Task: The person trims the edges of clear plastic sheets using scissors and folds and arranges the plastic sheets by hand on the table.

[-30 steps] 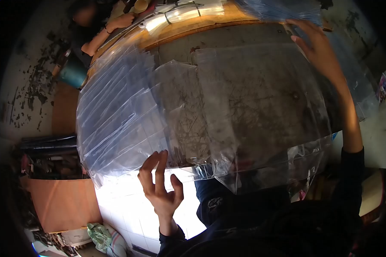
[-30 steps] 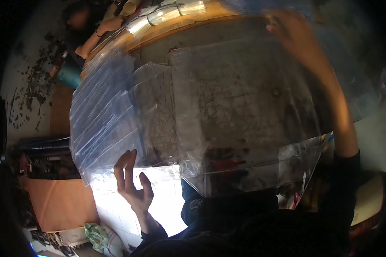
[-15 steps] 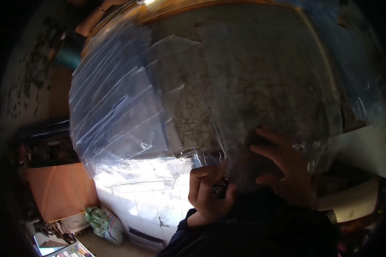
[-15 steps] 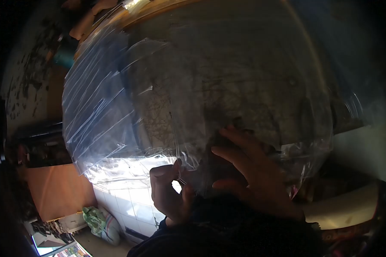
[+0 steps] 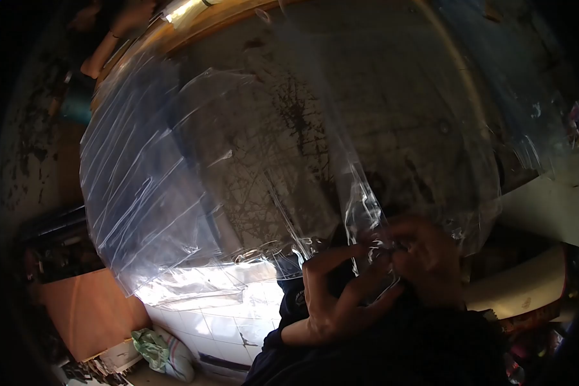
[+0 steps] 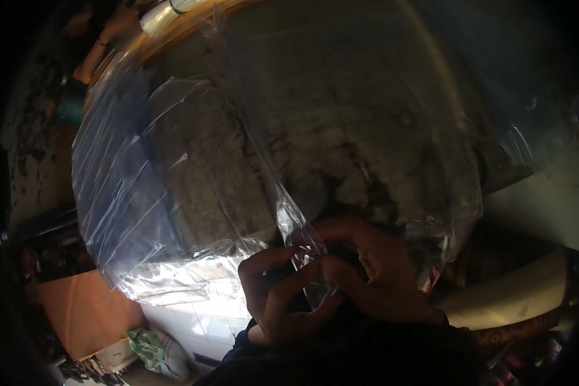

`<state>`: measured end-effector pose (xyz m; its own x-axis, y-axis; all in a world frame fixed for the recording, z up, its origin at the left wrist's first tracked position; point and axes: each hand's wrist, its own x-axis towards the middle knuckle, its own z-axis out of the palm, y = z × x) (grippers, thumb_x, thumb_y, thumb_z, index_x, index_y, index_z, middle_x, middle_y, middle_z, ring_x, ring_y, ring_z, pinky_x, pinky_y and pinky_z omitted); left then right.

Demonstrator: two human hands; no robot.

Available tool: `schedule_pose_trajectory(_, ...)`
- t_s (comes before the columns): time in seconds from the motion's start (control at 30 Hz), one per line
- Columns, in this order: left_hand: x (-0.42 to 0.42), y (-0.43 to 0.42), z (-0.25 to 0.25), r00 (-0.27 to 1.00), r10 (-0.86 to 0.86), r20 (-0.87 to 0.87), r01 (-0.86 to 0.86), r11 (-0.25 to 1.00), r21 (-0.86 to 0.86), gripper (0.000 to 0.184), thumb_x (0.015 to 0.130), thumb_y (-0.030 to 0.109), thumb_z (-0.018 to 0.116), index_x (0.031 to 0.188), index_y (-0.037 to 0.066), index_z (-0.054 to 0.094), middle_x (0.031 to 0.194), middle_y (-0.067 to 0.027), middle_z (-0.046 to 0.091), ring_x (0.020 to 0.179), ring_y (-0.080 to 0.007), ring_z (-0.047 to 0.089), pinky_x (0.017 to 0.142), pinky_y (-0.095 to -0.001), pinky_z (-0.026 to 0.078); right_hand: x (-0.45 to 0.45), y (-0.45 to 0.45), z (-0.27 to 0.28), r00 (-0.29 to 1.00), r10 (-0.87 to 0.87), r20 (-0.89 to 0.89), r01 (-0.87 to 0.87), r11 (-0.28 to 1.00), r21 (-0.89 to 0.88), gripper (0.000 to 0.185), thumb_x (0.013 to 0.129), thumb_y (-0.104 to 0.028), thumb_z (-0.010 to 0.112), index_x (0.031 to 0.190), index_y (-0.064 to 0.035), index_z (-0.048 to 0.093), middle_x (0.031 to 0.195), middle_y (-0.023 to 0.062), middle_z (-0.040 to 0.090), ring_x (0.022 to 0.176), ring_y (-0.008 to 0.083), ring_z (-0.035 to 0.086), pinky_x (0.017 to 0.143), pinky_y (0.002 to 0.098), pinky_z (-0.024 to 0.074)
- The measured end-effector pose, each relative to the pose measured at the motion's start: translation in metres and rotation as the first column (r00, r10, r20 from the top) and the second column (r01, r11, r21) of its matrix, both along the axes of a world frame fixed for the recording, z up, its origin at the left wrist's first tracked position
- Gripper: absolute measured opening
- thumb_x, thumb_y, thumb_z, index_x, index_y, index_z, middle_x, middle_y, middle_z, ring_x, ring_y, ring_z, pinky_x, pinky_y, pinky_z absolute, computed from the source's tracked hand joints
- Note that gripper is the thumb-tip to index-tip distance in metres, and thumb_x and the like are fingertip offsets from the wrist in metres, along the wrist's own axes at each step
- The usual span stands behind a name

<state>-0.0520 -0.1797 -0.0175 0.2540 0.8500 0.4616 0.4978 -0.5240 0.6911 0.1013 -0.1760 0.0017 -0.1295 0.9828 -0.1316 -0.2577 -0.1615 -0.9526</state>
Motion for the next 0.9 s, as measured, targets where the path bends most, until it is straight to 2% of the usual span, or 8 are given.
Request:
schedule_pose_trajectory(0.17, 0.004, 0.0, 0.001, 0.995, 0.03, -0.095, -0.032, 0.999, -0.016, 0.049, 0.053, 0.017, 0.085, 0.097, 0.007, 0.064, 0.106, -0.0151, 0.052, 0.094, -0.0259, 0.056, 0.069, -0.0329, 0.049, 0.005, 0.0, 0.002, 0.982, -0.044, 0.186, 0.07, 0.988, -0.136, 0.026, 0.087, -0.002, 0.057, 0.112, 0.0012, 0.053, 0.106, 0.0113, 0.061, 0.098, 0.0158, 0.059, 0.083, 0.0272, 0.0468)
schedule_pose_trajectory(0.33, 0.004, 0.002, -0.003, 0.99, 0.044, -0.133, -0.045, 0.999, -0.002, 0.045, 0.059, 0.021, 0.081, 0.097, 0.004, 0.064, 0.106, -0.0164, 0.054, 0.092, -0.026, 0.056, 0.069, -0.0328, 0.049, 0.007, 0.0, -0.009, 0.994, -0.074, 0.075, 0.083, 0.988, -0.13, 0.023, 0.09, -0.004, 0.055, 0.112, 0.001, 0.052, 0.104, 0.0098, 0.062, 0.096, 0.0132, 0.06, 0.079, 0.0247, 0.0477)
schedule_pose_trajectory(0.43, 0.002, 0.002, -0.003, 0.998, 0.017, -0.068, -0.015, 0.999, 0.036, 0.04, 0.066, 0.024, 0.075, 0.095, 0.0, 0.062, 0.101, -0.0178, 0.057, 0.088, -0.0264, 0.057, 0.068, -0.0331, 0.049, 0.008, 0.0, -0.005, 0.994, -0.067, 0.092, 0.081, 0.983, -0.163, 0.022, 0.091, -0.004, 0.054, 0.112, 0.0007, 0.051, 0.105, 0.0096, 0.062, 0.096, 0.0122, 0.06, 0.078, 0.024, 0.0477)
schedule_pose_trajectory(0.53, 0.003, 0.002, -0.005, 0.998, 0.059, 0.024, -0.06, 0.998, 0.011, 0.037, 0.066, 0.018, 0.072, 0.1, 0.005, 0.065, 0.103, -0.0128, 0.059, 0.081, -0.0225, 0.061, 0.063, -0.0295, 0.052, 0.009, 0.001, -0.007, 0.992, -0.05, 0.119, 0.069, 0.985, -0.159, 0.021, 0.091, -0.003, 0.052, 0.112, 0.0006, 0.052, 0.105, 0.0095, 0.062, 0.096, 0.0125, 0.06, 0.078, 0.024, 0.048)
schedule_pose_trajectory(0.63, 0.004, 0.005, -0.006, 0.998, 0.055, 0.024, -0.056, 0.998, 0.029, 0.035, 0.07, 0.023, 0.069, 0.099, 0.003, 0.064, 0.099, -0.0125, 0.06, 0.079, -0.0218, 0.062, 0.062, -0.0293, 0.052, 0.01, 0.002, -0.007, 0.995, -0.043, 0.085, 0.057, 0.984, -0.168, 0.022, 0.092, -0.003, 0.051, 0.113, 0.0008, 0.052, 0.106, 0.0097, 0.062, 0.098, 0.0144, 0.061, 0.081, 0.0251, 0.0483)
schedule_pose_trajectory(0.7, 0.004, 0.005, -0.009, 0.997, 0.052, -0.049, -0.047, 0.995, 0.088, 0.044, 0.085, 0.038, 0.054, 0.094, -0.005, 0.058, 0.091, -0.02, 0.06, 0.079, -0.0267, 0.06, 0.064, -0.0332, 0.05, 0.01, 0.002, -0.007, 0.998, -0.042, 0.051, 0.051, 0.98, -0.19, 0.023, 0.091, -0.003, 0.051, 0.114, 0.001, 0.052, 0.106, 0.0098, 0.062, 0.099, 0.0155, 0.061, 0.083, 0.0258, 0.0484)
schedule_pose_trajectory(0.8, 0.004, 0.005, -0.011, 0.997, 0.064, -0.046, -0.06, 0.994, 0.089, 0.043, 0.085, 0.038, 0.056, 0.093, -0.004, 0.059, 0.09, -0.0186, 0.06, 0.079, -0.0264, 0.06, 0.063, -0.0333, 0.049, 0.011, 0.0, -0.001, 0.998, -0.028, 0.06, 0.041, 0.974, -0.223, 0.028, 0.088, 0.0, 0.054, 0.116, 0.0002, 0.051, 0.108, 0.0111, 0.062, 0.1, 0.0177, 0.062, 0.082, 0.0267, 0.0503)
schedule_pose_trajectory(0.9, 0.004, 0.004, -0.013, 0.996, 0.071, -0.06, -0.066, 0.995, 0.081, 0.041, 0.083, 0.037, 0.058, 0.091, -0.003, 0.06, 0.089, -0.0168, 0.061, 0.079, -0.0259, 0.06, 0.062, -0.0332, 0.049, 0.01, -0.005, 0.013, 0.972, -0.076, 0.223, 0.104, 0.988, -0.114, 0.037, 0.082, 0.002, 0.062, 0.117, -0.0019, 0.052, 0.104, 0.011, 0.062, 0.095, 0.0165, 0.063, 0.074, 0.0258, 0.0532)
